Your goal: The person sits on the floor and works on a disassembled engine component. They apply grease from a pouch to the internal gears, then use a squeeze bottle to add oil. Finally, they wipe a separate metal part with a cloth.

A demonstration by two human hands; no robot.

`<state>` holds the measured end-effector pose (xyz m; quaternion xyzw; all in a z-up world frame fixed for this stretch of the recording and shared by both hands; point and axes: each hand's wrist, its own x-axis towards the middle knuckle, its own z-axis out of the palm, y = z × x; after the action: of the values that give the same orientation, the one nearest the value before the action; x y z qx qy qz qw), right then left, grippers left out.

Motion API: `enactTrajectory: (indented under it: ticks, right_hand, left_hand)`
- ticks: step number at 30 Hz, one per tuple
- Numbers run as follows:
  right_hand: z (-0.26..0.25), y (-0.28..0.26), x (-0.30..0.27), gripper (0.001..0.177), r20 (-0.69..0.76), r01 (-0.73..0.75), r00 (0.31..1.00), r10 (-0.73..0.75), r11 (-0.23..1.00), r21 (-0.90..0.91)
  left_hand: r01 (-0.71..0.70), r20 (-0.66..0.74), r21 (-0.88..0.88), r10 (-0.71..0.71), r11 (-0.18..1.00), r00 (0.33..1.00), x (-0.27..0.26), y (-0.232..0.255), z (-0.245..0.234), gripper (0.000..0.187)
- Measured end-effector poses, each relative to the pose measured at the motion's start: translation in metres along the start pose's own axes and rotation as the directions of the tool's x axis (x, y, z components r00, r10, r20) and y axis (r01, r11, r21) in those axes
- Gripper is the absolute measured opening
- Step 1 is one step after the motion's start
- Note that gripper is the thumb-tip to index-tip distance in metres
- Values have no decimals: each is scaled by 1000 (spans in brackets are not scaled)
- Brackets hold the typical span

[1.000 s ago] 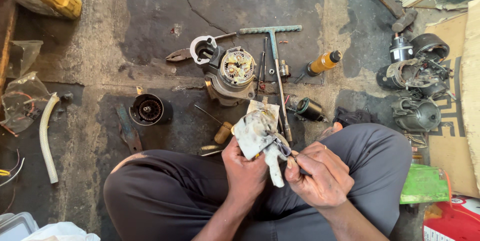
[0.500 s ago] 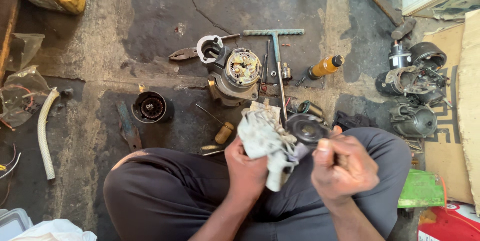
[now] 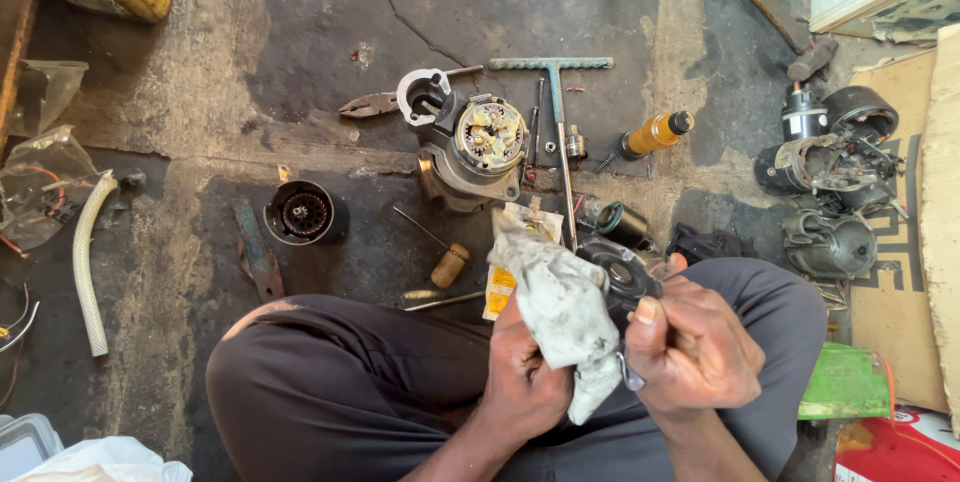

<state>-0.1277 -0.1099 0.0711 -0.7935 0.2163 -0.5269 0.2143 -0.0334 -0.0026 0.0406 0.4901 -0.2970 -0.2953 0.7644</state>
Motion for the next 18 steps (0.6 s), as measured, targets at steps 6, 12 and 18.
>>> enactTrajectory:
  ticks: [6, 12, 18]
  right_hand:
    - [2, -9, 6, 23, 92, 54, 994, -52, 998, -16]
    - [6, -7, 6, 19, 143, 95, 986, -86, 994, -59]
    - [8, -3, 5, 22, 160, 116, 982, -101, 990, -85]
  left_hand:
    - [-40, -70, 134, 50, 990, 996, 0, 2, 1, 21]
    - [206, -92, -87, -213, 975, 973, -3, -5, 7, 17]
    - [263, -65, -147, -275, 954, 959, -3, -9, 8, 21]
